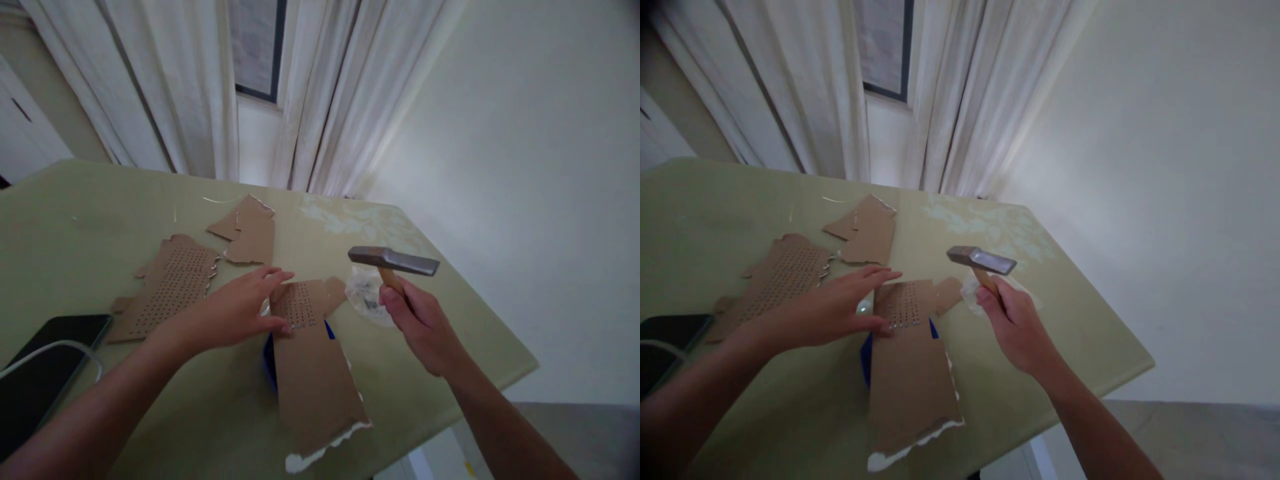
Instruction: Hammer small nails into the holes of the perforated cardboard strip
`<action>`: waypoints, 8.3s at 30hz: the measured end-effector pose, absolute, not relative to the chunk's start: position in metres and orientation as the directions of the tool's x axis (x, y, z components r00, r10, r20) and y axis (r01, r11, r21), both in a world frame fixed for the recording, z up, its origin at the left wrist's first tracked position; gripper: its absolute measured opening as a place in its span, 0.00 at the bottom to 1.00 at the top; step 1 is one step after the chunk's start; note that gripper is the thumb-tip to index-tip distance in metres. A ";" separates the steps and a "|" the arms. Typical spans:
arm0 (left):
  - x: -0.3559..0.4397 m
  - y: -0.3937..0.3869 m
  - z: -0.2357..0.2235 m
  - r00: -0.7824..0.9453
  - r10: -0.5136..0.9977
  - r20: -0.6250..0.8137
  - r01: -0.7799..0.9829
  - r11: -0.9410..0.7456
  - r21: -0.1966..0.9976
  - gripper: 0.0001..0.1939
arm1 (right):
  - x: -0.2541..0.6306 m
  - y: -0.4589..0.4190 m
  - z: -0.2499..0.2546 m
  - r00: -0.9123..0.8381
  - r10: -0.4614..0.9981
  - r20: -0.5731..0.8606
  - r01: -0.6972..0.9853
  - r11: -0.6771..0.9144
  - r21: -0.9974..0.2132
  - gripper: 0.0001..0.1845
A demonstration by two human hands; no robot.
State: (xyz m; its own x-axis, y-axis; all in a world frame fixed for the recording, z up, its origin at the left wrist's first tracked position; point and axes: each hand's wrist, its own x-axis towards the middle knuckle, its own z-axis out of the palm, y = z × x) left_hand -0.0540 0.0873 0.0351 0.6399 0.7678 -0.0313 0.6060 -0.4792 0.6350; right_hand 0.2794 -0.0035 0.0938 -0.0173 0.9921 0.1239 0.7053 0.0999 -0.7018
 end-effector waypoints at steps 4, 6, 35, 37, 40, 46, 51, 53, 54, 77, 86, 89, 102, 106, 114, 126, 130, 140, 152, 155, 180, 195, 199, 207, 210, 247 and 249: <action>-0.058 0.103 0.026 0.580 0.809 -0.091 0.529 -0.289 0.798 0.44 | 0.283 0.025 0.068 0.002 1.000 0.024 0.560 0.018 -0.828 0.29; -0.058 0.105 0.027 0.576 0.813 -0.083 0.438 -0.221 0.871 0.43 | 0.282 0.041 0.046 0.012 1.000 0.029 0.591 0.016 -0.806 0.28; -0.035 0.066 0.062 0.467 0.881 -0.071 -0.076 0.120 0.990 0.18 | 0.332 0.047 -0.016 -0.240 0.947 -0.214 0.829 0.085 -0.553 0.13; -0.034 0.065 0.066 0.451 0.890 -0.070 -0.053 0.105 0.993 0.18 | 0.330 0.047 -0.018 -0.236 0.955 -0.181 0.847 0.110 -0.521 0.11; -0.032 0.063 0.069 0.451 0.890 -0.062 -0.022 0.080 0.997 0.19 | 0.327 0.045 -0.018 -0.222 0.969 -0.106 0.873 0.149 -0.464 0.08; -0.030 0.062 0.069 0.456 0.889 -0.038 -0.011 0.049 0.999 0.20 | 0.324 0.044 -0.015 -0.189 0.977 -0.094 0.892 0.131 -0.432 0.04; -0.030 0.062 0.068 0.458 0.888 -0.048 -0.025 0.067 0.997 0.20 | 0.320 0.044 -0.012 -0.152 0.982 -0.115 0.916 0.096 -0.389 0.05; -0.030 0.061 0.068 0.460 0.886 -0.052 -0.025 0.071 0.997 0.20 | 0.318 0.044 -0.012 -0.149 0.981 -0.120 0.920 0.093 -0.380 0.06; -0.030 0.061 0.068 0.458 0.887 -0.053 -0.025 0.072 0.997 0.20 | 0.318 0.044 -0.012 -0.149 0.981 -0.125 0.921 0.092 -0.378 0.07; -0.027 0.061 0.068 0.464 0.885 -0.042 -0.045 0.071 0.996 0.17 | 0.316 0.041 -0.019 -0.189 0.977 -0.098 0.930 0.146 -0.337 0.09; -0.027 0.061 0.066 0.452 0.892 -0.018 -0.022 0.032 0.999 0.17 | 0.316 0.040 -0.023 -0.193 0.979 -0.059 0.928 0.163 -0.336 0.08; -0.027 0.061 0.066 0.458 0.889 -0.018 -0.037 0.039 0.999 0.16 | 0.316 0.040 -0.024 -0.207 0.977 -0.057 0.926 0.177 -0.334 0.07; -0.026 0.061 0.064 0.462 0.886 -0.033 -0.038 0.058 0.998 0.18 | 0.313 0.039 -0.017 -0.193 0.976 -0.097 0.925 0.148 -0.351 0.06; -0.027 0.060 0.062 0.478 0.878 -0.031 -0.059 0.068 0.996 0.18 | 0.314 0.039 -0.018 -0.208 0.974 -0.086 0.919 0.165 -0.358 0.04; -0.026 0.060 0.061 0.501 0.865 -0.026 -0.119 0.098 0.988 0.14 | 0.310 0.039 -0.013 -0.210 0.970 -0.120 0.923 0.156 -0.351 0.05; -0.025 0.061 0.062 0.498 0.867 0.000 -0.137 0.078 0.987 0.13 | 0.309 0.038 -0.013 -0.206 0.970 -0.131 0.921 0.147 -0.362 0.06; -0.024 0.062 0.061 0.500 0.866 -0.007 -0.133 0.085 0.987 0.13 | 0.310 0.038 -0.015 -0.221 0.969 -0.114 0.918 0.167 -0.359 0.05; -0.023 0.062 0.061 0.495 0.869 -0.015 -0.142 0.098 0.985 0.12 | 0.314 0.036 -0.021 -0.231 0.969 -0.084 0.917 0.188 -0.351 0.05; -0.023 0.062 0.059 0.507 0.862 -0.020 -0.147 0.109 0.983 0.11 | 0.314 0.036 -0.019 -0.234 0.967 -0.105 0.914 0.182 -0.362 0.06; -0.024 0.062 0.059 0.508 0.861 -0.019 -0.143 0.106 0.984 0.11 | 0.313 0.037 -0.018 -0.229 0.966 -0.117 0.918 0.174 -0.356 0.05; -0.037 0.064 0.069 0.306 0.949 0.072 -0.197 -0.011 0.980 0.19 | 0.247 0.027 0.067 -0.373 0.928 0.007 -0.051 -0.013 -0.999 0.27; -0.051 0.065 0.085 0.228 0.786 0.574 0.276 -0.618 0.736 0.06 | 0.213 0.061 0.112 -0.208 0.978 0.002 -0.321 -0.066 -0.945 0.15; -0.049 0.066 0.077 0.183 0.810 0.558 0.298 -0.586 0.753 0.04 | 0.214 0.062 0.106 -0.266 0.964 0.008 -0.339 -0.086 -0.937 0.15; -0.049 0.069 0.072 0.178 0.770 0.613 0.339 -0.633 0.697 0.04 | 0.211 0.062 0.105 -0.333 0.942 -0.037 -0.324 -0.151 -0.934 0.14; -0.047 0.068 0.073 0.198 0.753 0.628 0.324 -0.654 0.683 0.04 | 0.211 0.064 0.104 -0.388 0.921 -0.029 -0.313 -0.161 -0.936 0.15; -0.055 0.050 0.087 0.307 0.396 0.865 0.392 -0.881 0.264 0.07 | 0.208 0.059 0.100 -0.138 0.984 0.116 0.309 0.154 -0.939 0.13; -0.062 0.045 0.095 0.365 0.414 0.834 0.318 -0.897 0.306 0.07 | 0.208 0.062 0.097 -0.124 0.978 0.165 0.344 0.199 -0.918 0.13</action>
State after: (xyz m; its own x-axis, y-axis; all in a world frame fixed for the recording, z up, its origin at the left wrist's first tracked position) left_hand -0.0624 0.0446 0.0952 0.3648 0.4139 0.8340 0.3179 -0.8973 0.3063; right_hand 0.2080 0.0620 0.0974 -0.1241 0.9784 0.1655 0.3437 0.1988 -0.9178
